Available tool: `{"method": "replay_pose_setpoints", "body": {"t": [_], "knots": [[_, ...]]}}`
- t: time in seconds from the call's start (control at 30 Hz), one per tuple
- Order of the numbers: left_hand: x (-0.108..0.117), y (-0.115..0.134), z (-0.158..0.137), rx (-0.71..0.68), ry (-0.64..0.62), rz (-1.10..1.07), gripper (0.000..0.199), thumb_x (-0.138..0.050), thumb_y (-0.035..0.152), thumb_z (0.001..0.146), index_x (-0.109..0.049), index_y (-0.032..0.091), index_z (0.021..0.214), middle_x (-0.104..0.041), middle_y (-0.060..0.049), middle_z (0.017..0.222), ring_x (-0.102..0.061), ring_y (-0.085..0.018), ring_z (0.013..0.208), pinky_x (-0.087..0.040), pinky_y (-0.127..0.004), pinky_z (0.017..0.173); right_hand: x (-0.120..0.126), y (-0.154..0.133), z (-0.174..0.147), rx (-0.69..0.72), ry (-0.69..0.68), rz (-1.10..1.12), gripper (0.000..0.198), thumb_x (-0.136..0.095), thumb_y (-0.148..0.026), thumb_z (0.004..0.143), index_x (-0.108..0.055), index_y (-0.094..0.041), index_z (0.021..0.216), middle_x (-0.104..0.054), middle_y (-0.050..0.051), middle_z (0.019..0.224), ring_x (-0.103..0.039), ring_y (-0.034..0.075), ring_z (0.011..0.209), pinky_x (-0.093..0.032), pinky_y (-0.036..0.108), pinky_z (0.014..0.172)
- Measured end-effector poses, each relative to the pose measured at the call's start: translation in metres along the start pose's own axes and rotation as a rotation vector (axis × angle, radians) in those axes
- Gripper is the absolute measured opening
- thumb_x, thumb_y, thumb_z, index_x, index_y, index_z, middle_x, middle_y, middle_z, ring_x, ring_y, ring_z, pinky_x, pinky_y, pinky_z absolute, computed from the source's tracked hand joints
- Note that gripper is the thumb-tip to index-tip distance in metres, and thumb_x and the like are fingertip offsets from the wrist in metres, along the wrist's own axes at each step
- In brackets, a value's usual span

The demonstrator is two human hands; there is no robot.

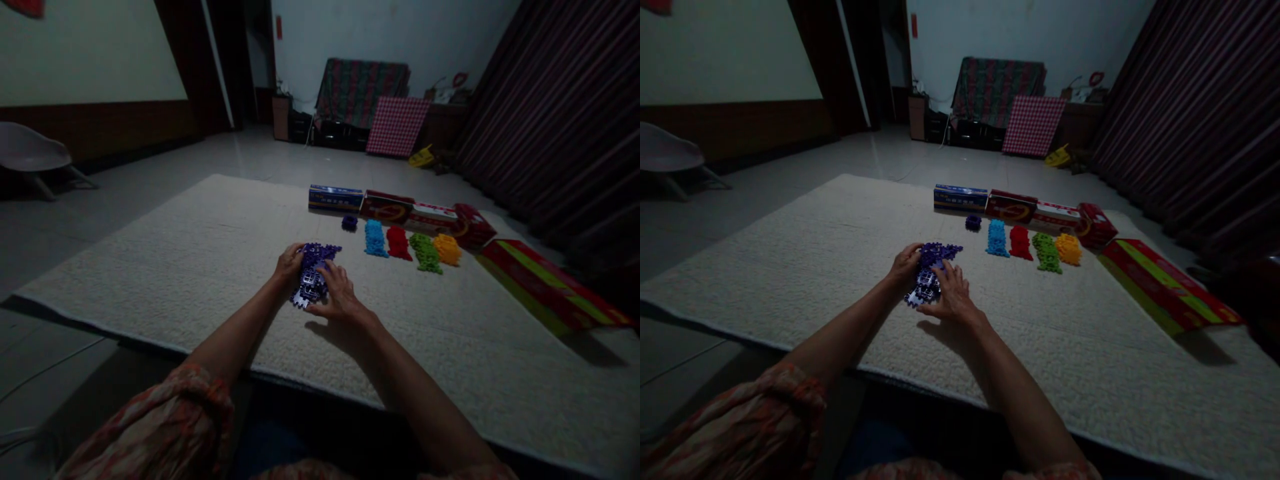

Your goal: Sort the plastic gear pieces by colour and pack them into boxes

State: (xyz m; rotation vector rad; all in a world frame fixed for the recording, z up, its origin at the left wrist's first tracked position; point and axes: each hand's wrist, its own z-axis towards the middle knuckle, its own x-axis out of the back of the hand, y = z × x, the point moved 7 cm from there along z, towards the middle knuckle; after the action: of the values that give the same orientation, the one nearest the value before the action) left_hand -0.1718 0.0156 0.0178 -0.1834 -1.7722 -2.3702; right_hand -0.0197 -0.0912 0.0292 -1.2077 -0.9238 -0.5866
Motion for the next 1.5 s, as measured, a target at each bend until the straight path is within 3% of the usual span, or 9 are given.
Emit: {"method": "replay_pose_setpoints", "body": {"t": [0.1, 0.2, 0.4, 0.8, 1.07, 1.2, 1.27, 1.37, 1.5], "knots": [[-0.001, 0.003, -0.005, -0.041, -0.001, 0.125, 0.038, -0.052, 0.016, 0.084, -0.072, 0.018, 0.115, -0.071, -0.011, 0.127, -0.060, -0.027, 0.126, -0.042, -0.047, 0.116, -0.012, -0.012, -0.013, -0.047, -0.022, -0.010, 0.112, -0.087, -0.049, 0.066, -0.030, -0.029, 0.161, -0.006, 0.014, 0.174, 0.000, 0.048, 0.157, -0.018, 0.075, 0.117], [-0.005, 0.004, -0.005, -0.055, 0.016, 0.181, 0.040, -0.050, 0.015, 0.085, -0.071, 0.018, 0.118, -0.067, -0.012, 0.132, -0.056, -0.027, 0.132, -0.038, -0.047, 0.120, -0.020, -0.017, -0.015, -0.081, 0.016, -0.021, 0.109, -0.083, -0.046, 0.069, -0.029, -0.028, 0.161, -0.007, 0.012, 0.174, 0.002, 0.045, 0.158, -0.012, 0.072, 0.120], [-0.015, 0.001, 0.008, -0.046, 0.035, 0.176, 0.039, -0.049, 0.014, 0.085, -0.071, 0.019, 0.117, -0.070, -0.011, 0.127, -0.059, -0.027, 0.128, -0.039, -0.047, 0.119, -0.026, -0.012, 0.002, -0.068, 0.086, -0.041, 0.096, -0.076, -0.042, 0.075, -0.035, -0.020, 0.159, -0.016, 0.017, 0.172, -0.007, 0.043, 0.158, -0.014, 0.066, 0.123], [-0.025, -0.016, 0.060, 0.024, 0.051, 0.069, 0.029, -0.055, 0.023, 0.087, -0.076, 0.019, 0.107, -0.075, -0.011, 0.118, -0.066, -0.026, 0.116, -0.048, -0.041, 0.108, -0.012, 0.008, 0.049, 0.047, 0.097, -0.001, 0.090, -0.078, -0.043, 0.075, -0.041, -0.022, 0.155, -0.026, 0.019, 0.169, -0.015, 0.046, 0.155, -0.019, 0.073, 0.119], [-0.026, -0.025, 0.102, 0.052, 0.050, 0.175, 0.024, -0.055, 0.024, 0.087, -0.079, 0.019, 0.093, -0.078, -0.011, 0.108, -0.070, -0.028, 0.108, -0.050, -0.040, 0.104, 0.009, 0.035, 0.068, 0.129, 0.072, 0.014, 0.089, -0.081, -0.046, 0.076, -0.045, -0.020, 0.153, -0.034, 0.020, 0.165, -0.023, 0.044, 0.154, -0.023, 0.071, 0.119], [-0.027, -0.025, 0.133, 0.052, 0.104, 0.205, 0.025, -0.054, 0.020, 0.087, -0.079, 0.019, 0.092, -0.079, -0.011, 0.110, -0.069, -0.026, 0.110, -0.049, -0.039, 0.104, 0.045, 0.054, 0.090, 0.233, 0.269, 0.063, 0.059, -0.069, -0.036, 0.087, -0.056, -0.022, 0.143, -0.051, 0.018, 0.153, -0.045, 0.035, 0.144, -0.037, 0.060, 0.116], [-0.036, -0.028, 0.148, 0.040, 0.067, 0.169, 0.024, -0.056, 0.018, 0.084, -0.079, 0.020, 0.091, -0.079, -0.009, 0.110, -0.070, -0.026, 0.111, -0.049, -0.038, 0.105, 0.058, 0.073, 0.109, 0.207, 0.342, 0.067, 0.046, -0.060, -0.024, 0.089, -0.062, -0.021, 0.136, -0.057, 0.017, 0.147, -0.052, 0.032, 0.138, -0.042, 0.057, 0.113], [-0.052, -0.038, 0.165, 0.029, -0.048, 0.083, 0.022, -0.061, 0.015, 0.077, -0.080, 0.020, 0.088, -0.080, -0.008, 0.103, -0.072, -0.025, 0.106, -0.051, -0.038, 0.103, 0.064, 0.100, 0.135, 0.152, 0.351, 0.040, 0.044, -0.055, -0.015, 0.086, -0.067, -0.015, 0.128, -0.060, 0.021, 0.143, -0.054, 0.034, 0.135, -0.044, 0.057, 0.112], [-0.062, -0.057, 0.172, 0.110, -0.154, -0.112, 0.024, -0.067, 0.020, 0.071, -0.080, 0.019, 0.092, -0.078, -0.006, 0.088, -0.074, -0.021, 0.080, -0.057, -0.034, 0.083, 0.060, 0.120, 0.150, 0.179, 0.288, 0.039, 0.045, -0.055, -0.013, 0.082, -0.069, -0.020, 0.124, -0.066, 0.016, 0.134, -0.059, 0.032, 0.129, -0.045, 0.056, 0.111]]}}
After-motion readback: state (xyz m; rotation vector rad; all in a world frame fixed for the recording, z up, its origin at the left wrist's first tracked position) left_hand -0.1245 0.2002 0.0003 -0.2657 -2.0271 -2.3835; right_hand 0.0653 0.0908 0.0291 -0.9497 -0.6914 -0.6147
